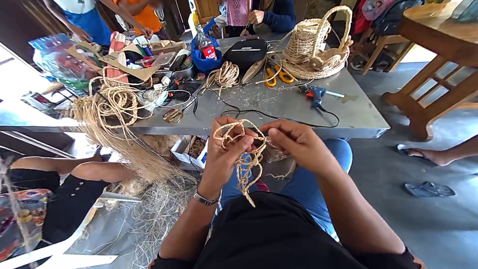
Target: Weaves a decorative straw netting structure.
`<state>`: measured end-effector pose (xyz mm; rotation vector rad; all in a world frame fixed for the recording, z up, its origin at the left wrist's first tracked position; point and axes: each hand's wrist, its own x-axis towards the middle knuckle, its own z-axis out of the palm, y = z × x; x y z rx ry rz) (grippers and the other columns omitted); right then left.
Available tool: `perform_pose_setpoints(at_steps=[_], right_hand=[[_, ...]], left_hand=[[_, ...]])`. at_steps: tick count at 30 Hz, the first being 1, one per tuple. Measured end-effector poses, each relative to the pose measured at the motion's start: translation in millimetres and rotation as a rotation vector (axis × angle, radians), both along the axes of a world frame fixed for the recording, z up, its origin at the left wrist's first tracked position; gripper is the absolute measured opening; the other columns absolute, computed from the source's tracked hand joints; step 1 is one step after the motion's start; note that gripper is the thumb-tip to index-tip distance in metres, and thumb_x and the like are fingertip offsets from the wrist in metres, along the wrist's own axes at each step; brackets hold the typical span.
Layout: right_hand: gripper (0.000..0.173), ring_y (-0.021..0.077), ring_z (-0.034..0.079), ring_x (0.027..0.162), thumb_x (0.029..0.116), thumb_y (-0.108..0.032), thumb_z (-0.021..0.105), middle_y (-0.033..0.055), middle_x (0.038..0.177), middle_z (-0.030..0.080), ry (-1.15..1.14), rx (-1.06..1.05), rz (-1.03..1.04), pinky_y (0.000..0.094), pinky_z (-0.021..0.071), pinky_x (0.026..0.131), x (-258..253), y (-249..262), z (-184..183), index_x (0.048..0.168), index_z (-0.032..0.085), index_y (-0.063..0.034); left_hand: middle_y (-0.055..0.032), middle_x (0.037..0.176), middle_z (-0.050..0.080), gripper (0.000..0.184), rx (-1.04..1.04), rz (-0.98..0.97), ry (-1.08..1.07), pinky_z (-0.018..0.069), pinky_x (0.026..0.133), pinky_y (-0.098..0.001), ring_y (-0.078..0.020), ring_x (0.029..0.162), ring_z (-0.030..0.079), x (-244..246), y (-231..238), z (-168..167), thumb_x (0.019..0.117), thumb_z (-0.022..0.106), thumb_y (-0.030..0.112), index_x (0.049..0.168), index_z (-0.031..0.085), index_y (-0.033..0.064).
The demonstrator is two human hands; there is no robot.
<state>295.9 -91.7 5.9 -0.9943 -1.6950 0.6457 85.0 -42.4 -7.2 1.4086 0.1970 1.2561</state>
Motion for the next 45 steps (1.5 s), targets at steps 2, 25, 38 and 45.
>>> perform_pose_setpoints(at_steps=[2, 25, 38, 45], right_hand=[[0.033, 0.0048, 0.060, 0.063, 0.1109, -0.027, 0.043, -0.0004, 0.085, 0.068, 0.047, -0.092, 0.116, 0.0192, 0.0518, 0.055, 0, 5, -3, 0.121, 0.068, -0.0084], [0.027, 0.0103, 0.070, 0.085, 0.1085, -0.024, 0.050, 0.0037, 0.094, 0.073, -0.004, -0.177, 0.207, 0.0277, 0.0597, 0.079, 9, 14, -1, 0.118, 0.065, -0.0037], [0.015, 0.0022, 0.059, 0.065, 0.1029, -0.021, 0.061, -0.0026, 0.081, 0.066, -0.345, 0.198, -0.066, 0.0180, 0.0510, 0.058, -8, 3, 29, 0.103, 0.071, -0.0100], [0.015, 0.0004, 0.061, 0.069, 0.1018, -0.020, 0.062, -0.0021, 0.082, 0.067, -0.367, 0.297, -0.135, 0.0159, 0.0527, 0.062, -11, -8, 33, 0.100, 0.072, -0.0084]], left_hand=[[-0.0045, 0.103, 0.070, 0.035, 0.036, 0.048, 0.029, 0.0600, 0.077, -0.0268, -0.0128, 0.085, 0.070, 0, 1, -1, 0.0966, 0.065, 0.001, 0.120, 0.045, 0.0169], [-0.0119, 0.120, 0.071, 0.040, -0.125, 0.169, 0.116, 0.0623, 0.087, -0.0371, -0.0216, 0.099, 0.073, 0, 3, -13, 0.1113, 0.042, 0.028, 0.132, 0.064, 0.0030], [-0.0035, 0.126, 0.069, 0.028, 0.717, 0.405, 0.629, 0.0520, 0.105, -0.0408, -0.0170, 0.121, 0.063, -36, 9, 52, 0.1011, 0.064, 0.025, 0.121, 0.072, 0.0077], [-0.0007, 0.101, 0.071, 0.014, 0.828, 0.553, 0.696, 0.0551, 0.082, -0.0264, -0.0073, 0.092, 0.066, -13, -3, 45, 0.0984, 0.067, 0.014, 0.109, 0.073, 0.0077]])
